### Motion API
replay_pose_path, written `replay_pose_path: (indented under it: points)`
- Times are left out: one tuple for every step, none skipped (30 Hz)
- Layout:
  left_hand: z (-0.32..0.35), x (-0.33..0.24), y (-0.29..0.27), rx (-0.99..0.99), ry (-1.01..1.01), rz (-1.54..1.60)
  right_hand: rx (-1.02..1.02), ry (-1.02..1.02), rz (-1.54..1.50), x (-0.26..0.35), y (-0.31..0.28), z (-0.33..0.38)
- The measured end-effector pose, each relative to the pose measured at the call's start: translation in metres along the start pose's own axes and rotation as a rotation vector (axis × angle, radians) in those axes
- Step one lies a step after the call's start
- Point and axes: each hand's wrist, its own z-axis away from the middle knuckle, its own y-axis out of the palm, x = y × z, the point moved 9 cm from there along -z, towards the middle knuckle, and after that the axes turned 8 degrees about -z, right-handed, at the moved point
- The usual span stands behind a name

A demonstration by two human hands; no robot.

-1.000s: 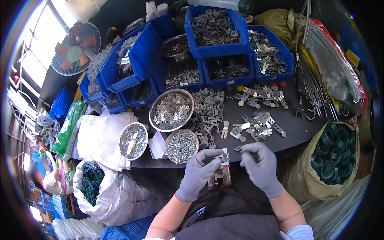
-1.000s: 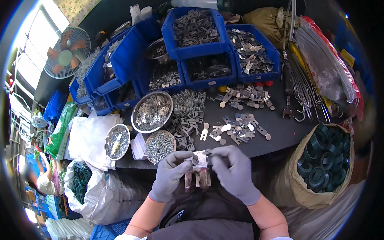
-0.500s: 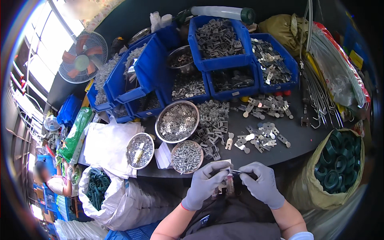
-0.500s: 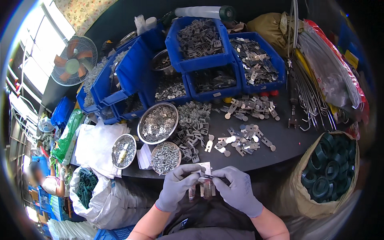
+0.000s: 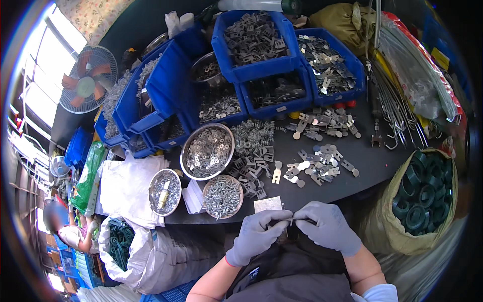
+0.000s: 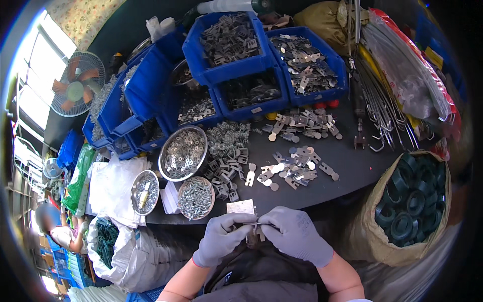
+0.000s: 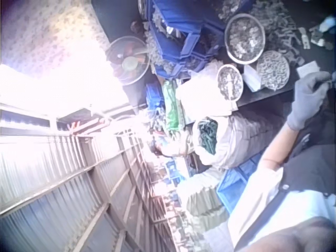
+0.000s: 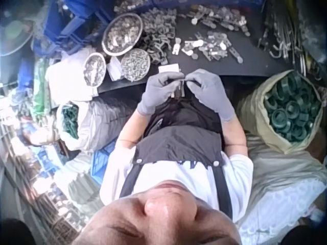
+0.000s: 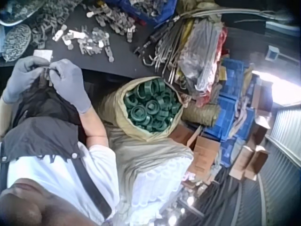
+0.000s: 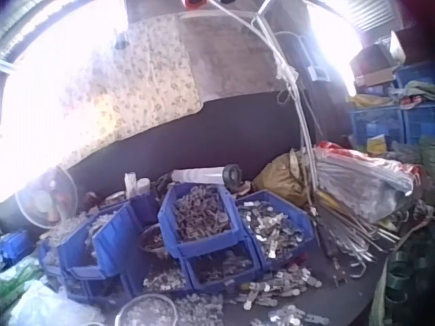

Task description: The person assembles small metal bracket components by hand, joining them with screws or pins.

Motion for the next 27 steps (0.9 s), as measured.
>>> replay_pose_path:
  points:
    - [0.001,-0.008,0.004,0.019,0.082,-0.143,0.037,-0.022,0.054,0.001,0.004,0.004]
    - [0.002,0.004,0.006,0.066,0.016,-0.049,0.035,-0.011,0.058,0.002,0.001,0.008]
    - [0.001,0.002,0.005,0.072,0.020,-0.043,0.064,0.298,-0.267,-0.020,0.003,0.013]
    - [0.003,0.011,0.005,0.070,-0.141,0.205,0.089,0.606,-0.595,-0.039,0.014,0.026]
    - [0.006,0.021,0.008,0.068,-0.305,0.453,0.082,0.609,-0.588,-0.044,0.012,0.030]
    - [0.006,0.020,0.007,0.088,-0.298,0.450,0.013,0.638,-0.685,-0.052,0.007,0.038]
    - [0.007,0.019,0.005,0.104,-0.377,0.374,-0.057,0.666,-0.781,-0.056,0.002,0.042]
    - [0.001,0.013,0.009,0.141,-0.336,0.311,-0.054,0.747,-0.799,-0.062,0.002,0.048]
    - [-0.003,0.010,0.013,0.176,-0.294,0.248,-0.064,0.756,-0.790,-0.063,0.000,0.046]
    - [-0.005,0.011,0.017,0.185,-0.291,0.254,-0.025,0.727,-0.828,-0.058,0.003,0.039]
    - [-0.008,0.012,0.021,0.174,-0.248,0.236,0.015,0.696,-0.866,-0.053,0.005,0.036]
    - [-0.010,0.011,0.023,0.162,-0.205,0.219,-0.031,0.714,-0.859,-0.054,0.000,0.037]
    - [-0.012,0.009,0.024,0.168,-0.198,0.226,-0.039,0.713,-0.850,-0.053,-0.004,0.035]
    - [-0.015,0.004,0.017,0.113,-0.160,0.224,-0.063,0.706,-0.817,-0.051,-0.008,0.033]
    - [-0.017,0.002,0.013,0.066,-0.129,0.226,-0.094,0.709,-0.785,-0.051,-0.012,0.035]
    - [-0.019,0.001,0.013,0.078,-0.095,0.146,-0.023,0.661,-0.790,-0.050,-0.007,0.032]
    - [-0.023,-0.005,0.013,0.053,-0.073,0.072,-0.035,0.669,-0.783,-0.055,-0.005,0.031]
    - [-0.024,-0.007,0.019,0.134,-0.097,0.058,-0.050,0.624,-0.747,-0.055,-0.004,0.024]
    - [-0.024,-0.008,0.026,0.213,-0.122,0.042,-0.064,0.578,-0.711,-0.053,-0.007,0.019]
    - [-0.025,-0.010,0.029,0.218,-0.119,0.042,-0.085,0.654,-0.652,-0.058,-0.014,0.021]
    - [-0.026,-0.015,0.035,0.236,-0.090,0.207,-0.123,0.585,-0.619,-0.057,-0.022,0.018]
    - [-0.028,-0.018,0.035,0.242,-0.061,0.366,-0.157,0.559,-0.635,-0.061,-0.027,0.013]
    - [-0.034,-0.019,0.029,0.233,-0.059,0.359,-0.191,0.533,-0.651,-0.067,-0.033,0.007]
    - [-0.046,-0.041,0.009,0.071,0.241,-0.181,-0.325,0.506,-0.671,-0.076,-0.052,0.004]
    - [-0.046,-0.065,0.003,-0.103,0.532,-0.723,-0.459,0.477,-0.691,-0.086,-0.073,0.003]
    - [-0.054,-0.060,0.003,-0.113,0.545,-0.984,-0.575,0.429,-0.613,-0.102,-0.097,0.002]
    - [-0.067,-0.046,0.005,-0.123,0.557,-1.240,-0.694,0.379,-0.526,-0.121,-0.124,0.003]
